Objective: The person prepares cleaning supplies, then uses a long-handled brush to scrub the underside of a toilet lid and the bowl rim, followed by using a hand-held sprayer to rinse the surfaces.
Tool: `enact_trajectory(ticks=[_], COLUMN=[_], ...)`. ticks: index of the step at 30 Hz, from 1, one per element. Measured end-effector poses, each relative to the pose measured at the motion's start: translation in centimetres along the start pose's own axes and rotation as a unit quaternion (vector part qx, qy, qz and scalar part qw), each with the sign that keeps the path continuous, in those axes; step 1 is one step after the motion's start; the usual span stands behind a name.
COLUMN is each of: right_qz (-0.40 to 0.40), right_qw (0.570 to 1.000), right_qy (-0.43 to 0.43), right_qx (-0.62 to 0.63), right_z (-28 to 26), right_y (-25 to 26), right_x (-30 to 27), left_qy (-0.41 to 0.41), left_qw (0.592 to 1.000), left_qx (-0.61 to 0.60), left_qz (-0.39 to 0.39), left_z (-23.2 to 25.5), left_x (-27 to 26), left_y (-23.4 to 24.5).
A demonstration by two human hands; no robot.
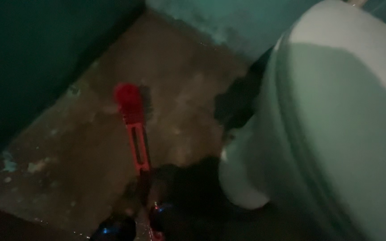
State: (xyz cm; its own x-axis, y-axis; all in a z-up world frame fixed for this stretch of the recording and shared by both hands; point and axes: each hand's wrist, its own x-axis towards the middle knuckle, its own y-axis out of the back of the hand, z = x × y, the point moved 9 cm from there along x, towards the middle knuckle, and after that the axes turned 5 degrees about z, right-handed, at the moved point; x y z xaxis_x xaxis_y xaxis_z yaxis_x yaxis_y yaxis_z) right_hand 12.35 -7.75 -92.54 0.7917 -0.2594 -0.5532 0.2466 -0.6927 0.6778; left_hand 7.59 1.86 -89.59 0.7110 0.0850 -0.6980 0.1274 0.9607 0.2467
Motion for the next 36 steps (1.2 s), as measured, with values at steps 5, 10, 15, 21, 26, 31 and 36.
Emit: enact_trajectory(ticks=[5, 10, 15, 21, 26, 31, 36], right_qz=[0.027, 0.031, 0.003, 0.028, 0.017, -0.004, 0.066], right_qw=[0.999, 0.999, 1.0, 0.997, 0.999, 1.0, 0.879], right_qy=[0.018, 0.028, 0.023, 0.062, 0.028, 0.0, 0.279], right_qx=[-0.011, -0.009, -0.004, -0.031, -0.001, 0.027, -0.38], right_z=[-0.9, 1.0, 4.1, 4.9, 1.1, -2.5, -10.0], right_y=[4.2, 0.6, -6.9, -7.6, -2.4, 1.3, 1.7], right_x=[1.9, 1.4, -2.2, -0.6, -2.5, -5.1, -3.7], left_qy=[-0.026, -0.025, 0.008, 0.022, 0.068, 0.074, 0.037], left_qw=[0.999, 0.999, 0.999, 0.997, 0.983, 0.971, 0.967], left_qx=[-0.02, -0.027, -0.029, -0.075, -0.161, -0.216, -0.247], left_qz=[0.007, 0.017, 0.029, 0.005, -0.05, -0.068, -0.05], left_z=[4.2, 2.0, -3.2, -3.6, -2.9, 1.8, 8.5], left_x=[1.0, 1.6, -1.1, -1.7, -2.6, -5.0, -7.7], left_y=[-0.6, 0.4, 4.1, 5.0, 5.8, 6.7, 9.4])
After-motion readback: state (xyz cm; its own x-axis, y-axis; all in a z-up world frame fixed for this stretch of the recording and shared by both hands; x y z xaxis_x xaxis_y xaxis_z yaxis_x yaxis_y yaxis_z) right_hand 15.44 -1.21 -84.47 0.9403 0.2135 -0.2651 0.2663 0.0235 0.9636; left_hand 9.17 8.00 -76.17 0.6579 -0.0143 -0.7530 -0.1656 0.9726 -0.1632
